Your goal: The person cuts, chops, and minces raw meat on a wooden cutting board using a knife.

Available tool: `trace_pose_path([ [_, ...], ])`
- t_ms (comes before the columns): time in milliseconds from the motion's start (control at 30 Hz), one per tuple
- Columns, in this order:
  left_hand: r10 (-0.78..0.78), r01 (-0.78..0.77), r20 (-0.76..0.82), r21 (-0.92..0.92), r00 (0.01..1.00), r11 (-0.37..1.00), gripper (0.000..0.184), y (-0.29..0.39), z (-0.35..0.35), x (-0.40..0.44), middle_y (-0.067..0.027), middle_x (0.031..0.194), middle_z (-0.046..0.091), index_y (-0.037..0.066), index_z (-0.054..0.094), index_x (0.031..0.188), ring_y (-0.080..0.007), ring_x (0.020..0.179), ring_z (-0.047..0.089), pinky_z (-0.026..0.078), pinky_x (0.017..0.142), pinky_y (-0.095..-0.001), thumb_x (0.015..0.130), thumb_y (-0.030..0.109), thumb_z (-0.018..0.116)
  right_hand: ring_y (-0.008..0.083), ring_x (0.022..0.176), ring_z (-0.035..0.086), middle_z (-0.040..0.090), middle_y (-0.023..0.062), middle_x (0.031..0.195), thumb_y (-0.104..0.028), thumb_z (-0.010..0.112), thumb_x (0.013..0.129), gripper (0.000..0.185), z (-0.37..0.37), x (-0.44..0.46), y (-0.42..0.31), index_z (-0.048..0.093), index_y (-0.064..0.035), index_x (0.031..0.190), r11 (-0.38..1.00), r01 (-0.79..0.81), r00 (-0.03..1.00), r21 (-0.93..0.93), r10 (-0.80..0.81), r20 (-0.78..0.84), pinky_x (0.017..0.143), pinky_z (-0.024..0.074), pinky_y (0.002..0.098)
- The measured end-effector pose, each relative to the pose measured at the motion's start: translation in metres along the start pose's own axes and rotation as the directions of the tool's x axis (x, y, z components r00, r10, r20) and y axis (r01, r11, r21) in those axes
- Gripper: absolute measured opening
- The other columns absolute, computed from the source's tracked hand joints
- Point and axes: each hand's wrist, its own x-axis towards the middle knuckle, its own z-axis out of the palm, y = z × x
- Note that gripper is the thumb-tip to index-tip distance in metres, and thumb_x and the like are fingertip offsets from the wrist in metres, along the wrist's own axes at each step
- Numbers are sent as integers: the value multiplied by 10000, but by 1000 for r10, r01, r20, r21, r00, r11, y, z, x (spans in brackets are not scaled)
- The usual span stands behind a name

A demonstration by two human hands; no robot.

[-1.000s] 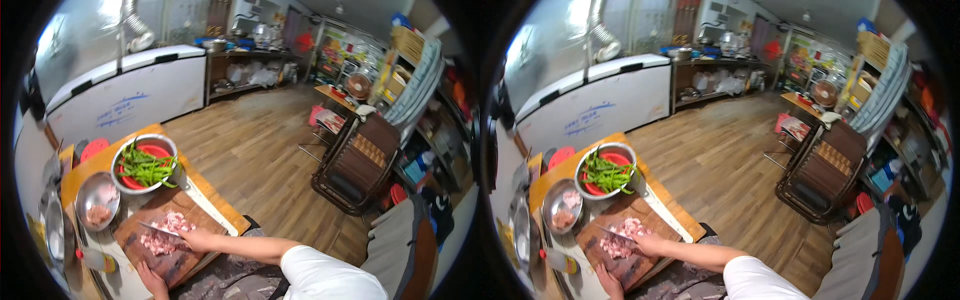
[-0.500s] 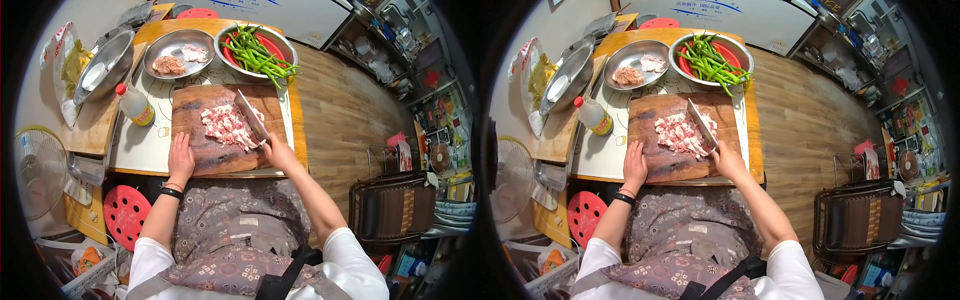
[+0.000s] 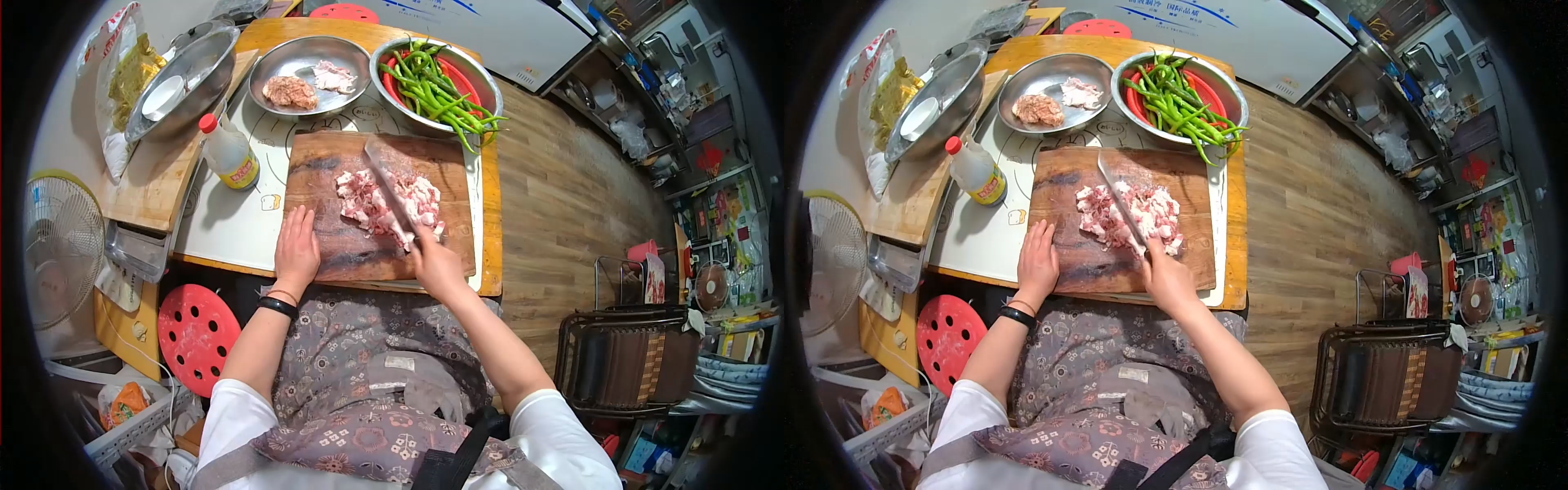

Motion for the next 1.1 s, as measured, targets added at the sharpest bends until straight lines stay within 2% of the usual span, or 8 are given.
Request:
trace_pose_path([
  [200,-14,14,9,-12,1000,1000,418,-5,4,1,-145,1339,440,39,467,1260,-310,1270,382,289,1075,-415,847,92,495,435,745,608,629,243,782,-270,497,907,282,-23,-7,-24,422,-98,1118,955,223,948,197,-166,-271,652,468,523],
  [333,-8,8,19,-8,1000,1000,422,-1,3,-3,-144,1340,438,38,468,1259,-307,1273,378,286,1078,-413,842,95,500,438,745,607,637,225,802,-280,498,907,277,-5,16,7,437,-95,1103,999,-27,992,-22,30,124,656,471,520],
  [467,-11,12,18,-15,1000,1000,431,-2,2,1,-147,1333,442,37,466,1260,-307,1272,379,289,1076,-411,834,88,508,436,752,609,637,226,798,-293,501,905,307,-22,-3,-14,431,-105,1138,980,129,976,150,-98,-196,667,470,522],
  [567,-15,15,19,-8,1000,1000,429,-1,1,1,-148,1330,446,36,469,1257,-308,1268,384,293,1073,-411,832,82,509,432,748,611,637,228,799,-293,503,903,318,-4,7,0,428,-111,1153,996,-39,995,-83,46,86,671,469,523],
  [733,-14,14,12,-27,1000,1000,430,-5,3,2,-147,1332,445,36,472,1255,-309,1267,385,291,1074,-413,829,79,512,435,767,610,643,226,822,-283,506,905,403,-24,3,-14,391,-125,1257,968,131,974,216,-85,-209,674,473,510],
  [833,-12,12,5,-25,1000,1000,429,-1,2,1,-146,1335,443,35,473,1255,-309,1267,386,292,1074,-414,830,80,511,435,762,611,648,209,828,-269,516,903,387,-2,14,6,401,-128,1244,990,-15,999,-144,21,39,662,474,512],
  [1000,-22,22,16,-33,1000,999,423,-5,3,1,-144,1339,442,35,475,1254,-307,1266,387,294,1073,-411,835,82,508,442,727,608,631,242,785,-287,491,915,301,-30,8,-10,423,-122,1158,978,99,975,186,-58,-214,631,458,549],
  [1100,-15,15,4,-17,1000,1000,419,-2,3,1,-143,1337,444,35,479,1250,-307,1265,389,293,1074,-409,835,85,508,437,745,610,631,243,798,-286,502,913,280,-2,18,23,441,-112,1123,992,-70,997,-106,74,33,629,459,543],
])
